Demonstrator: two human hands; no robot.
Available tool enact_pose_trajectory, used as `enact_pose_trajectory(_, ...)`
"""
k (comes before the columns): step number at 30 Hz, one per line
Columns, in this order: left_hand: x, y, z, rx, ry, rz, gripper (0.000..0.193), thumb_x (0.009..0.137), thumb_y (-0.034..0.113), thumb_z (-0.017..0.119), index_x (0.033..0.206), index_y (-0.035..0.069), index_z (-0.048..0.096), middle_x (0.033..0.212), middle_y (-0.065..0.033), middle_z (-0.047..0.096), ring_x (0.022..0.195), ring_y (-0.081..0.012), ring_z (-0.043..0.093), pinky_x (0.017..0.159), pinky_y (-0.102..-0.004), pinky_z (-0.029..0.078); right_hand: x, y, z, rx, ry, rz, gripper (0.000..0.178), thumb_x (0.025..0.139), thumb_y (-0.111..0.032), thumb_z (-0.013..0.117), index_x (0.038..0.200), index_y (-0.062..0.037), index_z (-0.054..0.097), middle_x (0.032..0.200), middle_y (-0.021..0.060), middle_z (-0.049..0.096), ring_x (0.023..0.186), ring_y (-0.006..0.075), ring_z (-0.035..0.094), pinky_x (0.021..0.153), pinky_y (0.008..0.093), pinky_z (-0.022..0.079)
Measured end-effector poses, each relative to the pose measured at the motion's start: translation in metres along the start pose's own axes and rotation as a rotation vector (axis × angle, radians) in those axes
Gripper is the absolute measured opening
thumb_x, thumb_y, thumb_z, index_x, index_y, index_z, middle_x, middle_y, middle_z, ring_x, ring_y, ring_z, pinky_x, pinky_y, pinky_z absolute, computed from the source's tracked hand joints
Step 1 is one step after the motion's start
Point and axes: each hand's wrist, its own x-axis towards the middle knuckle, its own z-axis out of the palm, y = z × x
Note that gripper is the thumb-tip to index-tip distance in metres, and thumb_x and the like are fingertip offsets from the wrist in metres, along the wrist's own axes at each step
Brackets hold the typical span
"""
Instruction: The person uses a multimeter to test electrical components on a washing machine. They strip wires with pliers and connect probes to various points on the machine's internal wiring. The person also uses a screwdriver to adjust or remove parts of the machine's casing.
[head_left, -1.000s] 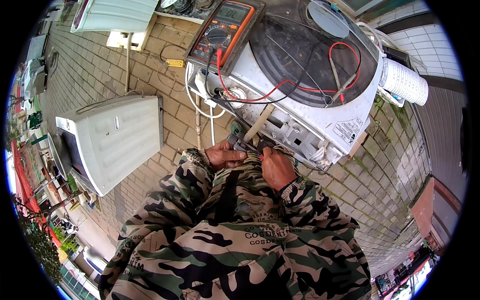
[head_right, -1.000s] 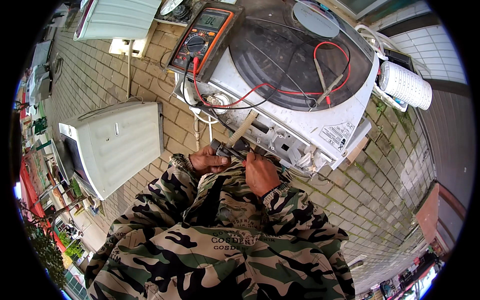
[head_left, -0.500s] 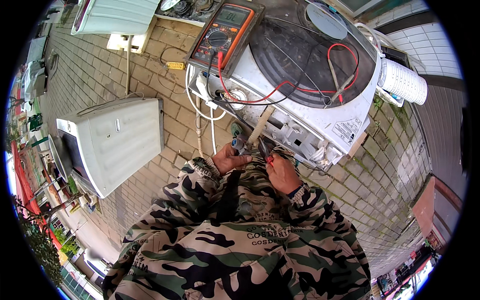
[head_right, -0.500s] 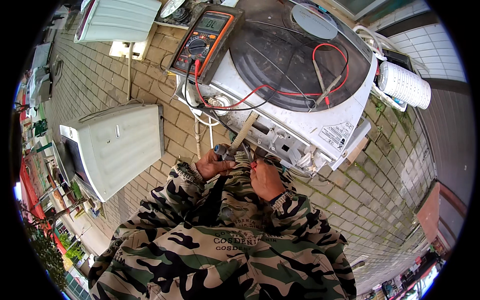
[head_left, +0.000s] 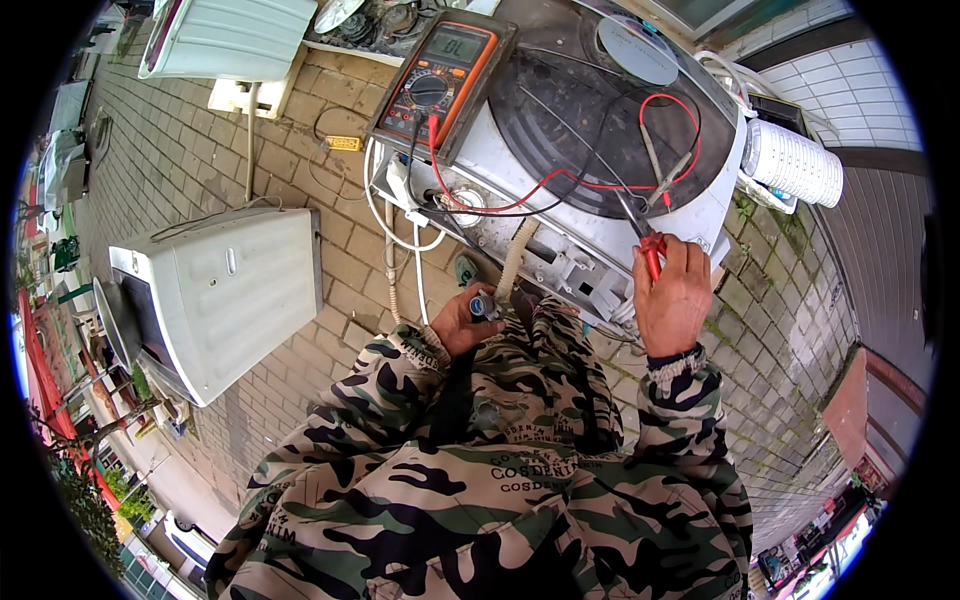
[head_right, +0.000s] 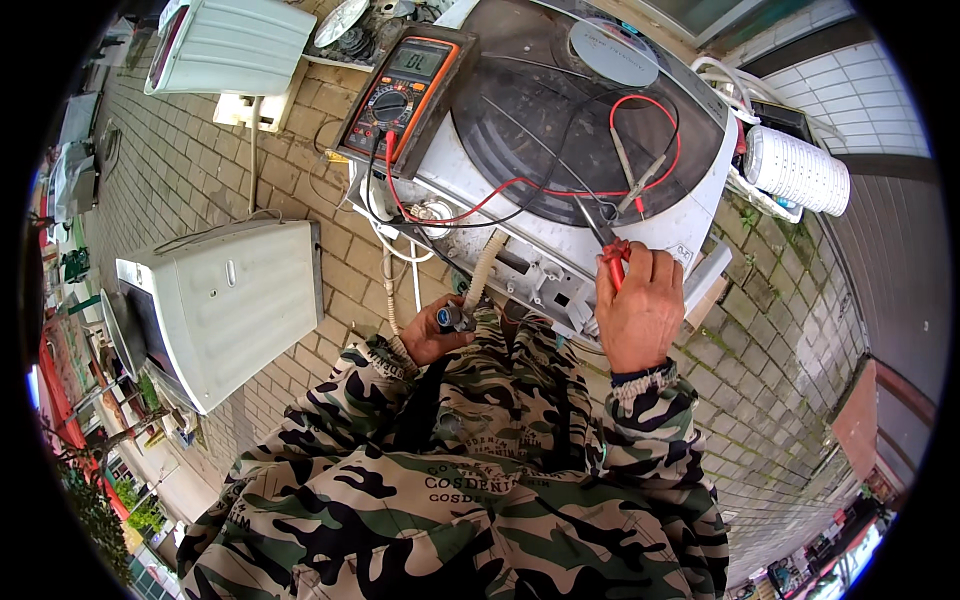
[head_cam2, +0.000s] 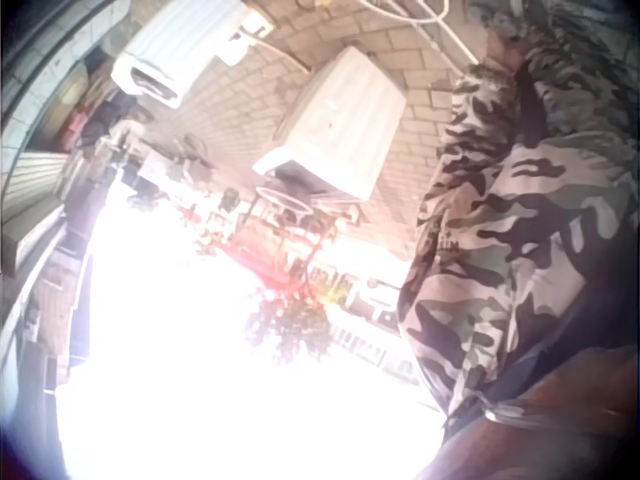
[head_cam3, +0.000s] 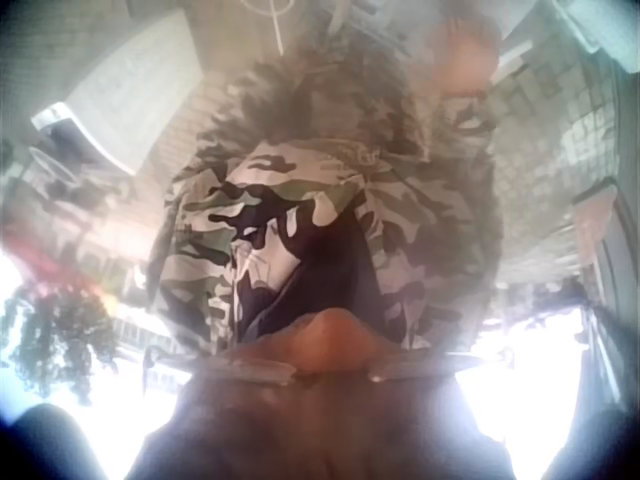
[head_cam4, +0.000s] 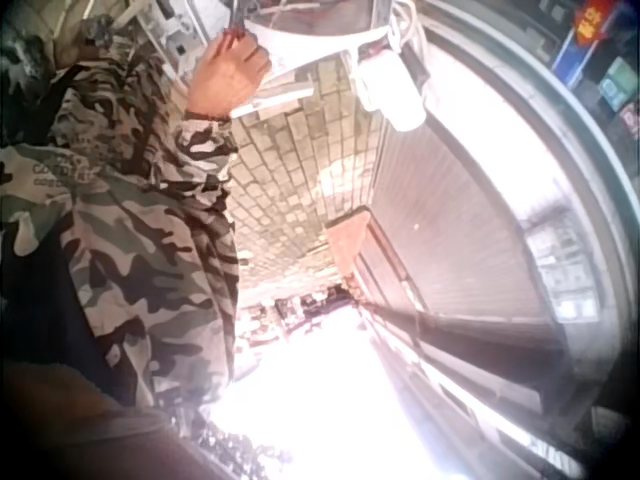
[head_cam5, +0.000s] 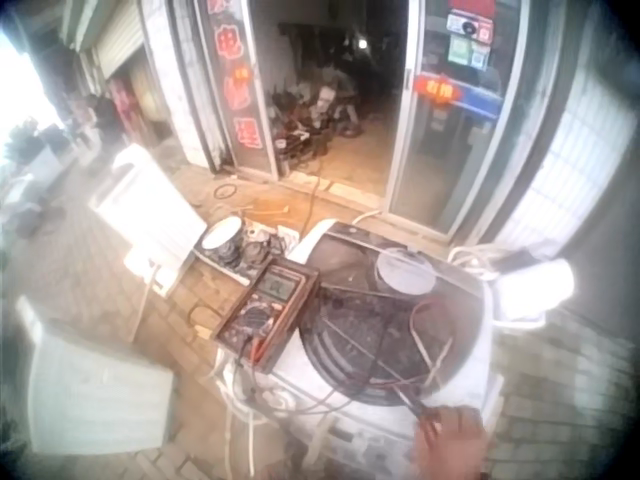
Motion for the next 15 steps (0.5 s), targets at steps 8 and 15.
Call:
enact_pose_trajectory(8,-0.008,0.014,0.008,-0.249,0.025,-0.015,0.062,0.087,0.005,0.078,0.139,0.004,0.044,0.107,-0.0019,0.062,0.097,-0.0118,0.058,0.089,-0.0310,0.049,0.009,0.011,0.022,-0.088,0.107,-0.070,0.041,0.079,-0.015,0.082,0.112,0.0003,0.063,0.107,0.0170,0.062,0.100,0.0368,0.059,0.086,0.0451,0.050)
enact_pose_trajectory(15,-0.005,0.008,0.010,-0.002,0.080,0.049,0.055,0.084,0.001,0.079,0.133,0.002,0.053,0.106,-0.0037,0.063,0.096,-0.0125,0.059,0.086,-0.0299,0.050,-0.038,-0.052,0.028,0.574,-0.216,0.188,0.021,0.083,-0.013,0.080,0.096,0.0000,0.070,0.089,0.0177,0.067,0.076,0.0332,0.067,0.066,0.0430,0.052)
